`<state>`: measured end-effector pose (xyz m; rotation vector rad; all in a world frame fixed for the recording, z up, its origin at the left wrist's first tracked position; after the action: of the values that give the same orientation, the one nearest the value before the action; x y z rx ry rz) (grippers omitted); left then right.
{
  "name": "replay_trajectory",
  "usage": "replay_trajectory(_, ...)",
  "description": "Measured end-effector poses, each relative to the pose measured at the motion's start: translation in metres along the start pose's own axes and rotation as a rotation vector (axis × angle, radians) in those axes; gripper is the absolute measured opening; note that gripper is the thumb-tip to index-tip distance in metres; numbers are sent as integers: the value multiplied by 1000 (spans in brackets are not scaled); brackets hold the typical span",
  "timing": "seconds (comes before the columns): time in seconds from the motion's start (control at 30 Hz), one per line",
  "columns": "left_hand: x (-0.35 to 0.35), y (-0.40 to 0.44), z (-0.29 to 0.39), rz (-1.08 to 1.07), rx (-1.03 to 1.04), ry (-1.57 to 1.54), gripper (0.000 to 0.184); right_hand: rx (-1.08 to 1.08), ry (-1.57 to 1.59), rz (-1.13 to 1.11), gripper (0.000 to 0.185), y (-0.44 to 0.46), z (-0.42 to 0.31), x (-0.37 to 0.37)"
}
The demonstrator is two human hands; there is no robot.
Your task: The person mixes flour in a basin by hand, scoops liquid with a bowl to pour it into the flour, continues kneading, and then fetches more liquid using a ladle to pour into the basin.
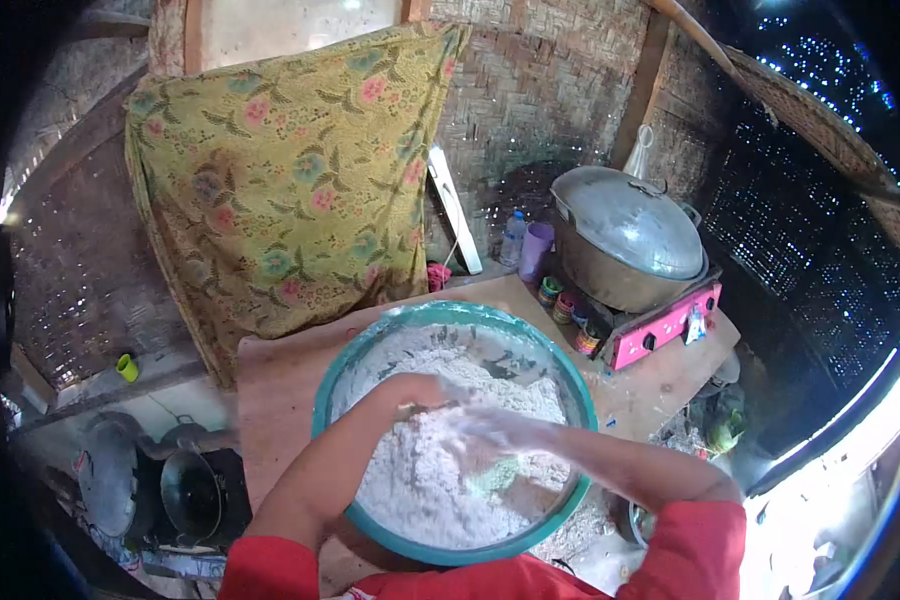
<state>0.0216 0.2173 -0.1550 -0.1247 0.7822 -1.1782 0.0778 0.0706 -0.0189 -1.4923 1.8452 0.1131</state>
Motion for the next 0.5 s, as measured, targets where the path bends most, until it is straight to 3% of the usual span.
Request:
replay_trajectory(0.03,-8,-18,21,-10,8,1,42,26,-29,63,48,-18,10,-8)
replay_trajectory(0.1,-51,-93,83,422,32,55,41,192,-78,179,46,-39,51,-17)
replay_trajectory(0.17,-59,-58,24,481,-51,149,45,954,875,491,53,-74,98,8)
replay_trajectory(0.2,-64,-58,15,524,-95,203,47,803,848,605,53,-52,103,-5)
replay_trajectory(0.23,-70,-59,7,566,-140,254,49,713,808,556,53,-23,121,-11)
replay_trajectory(0.33,-61,-79,36,593,-5,155,54,504,745,328,54,52,125,-10)
replay_trajectory(0.4,-51,-95,-8,523,-376,-186,56,392,776,236,54,70,92,0)
replay_trajectory(0.43,-54,-103,0,531,-380,-181,56,336,779,208,54,70,72,6)
replay_trajectory(0.5,-29,-109,17,219,-488,-71,52,245,738,179,55,66,51,9)
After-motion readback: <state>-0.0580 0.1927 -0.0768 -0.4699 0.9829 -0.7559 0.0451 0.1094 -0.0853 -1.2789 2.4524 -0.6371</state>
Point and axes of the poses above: each hand's wrist, its own y-axis towards the middle knuckle, its own x-axis out of the palm, z = x × y, the point moved 10 cm from there along y, towards the middle knuckle, and after that the axes turned 12 degrees about -z, right-handed, at the moved point
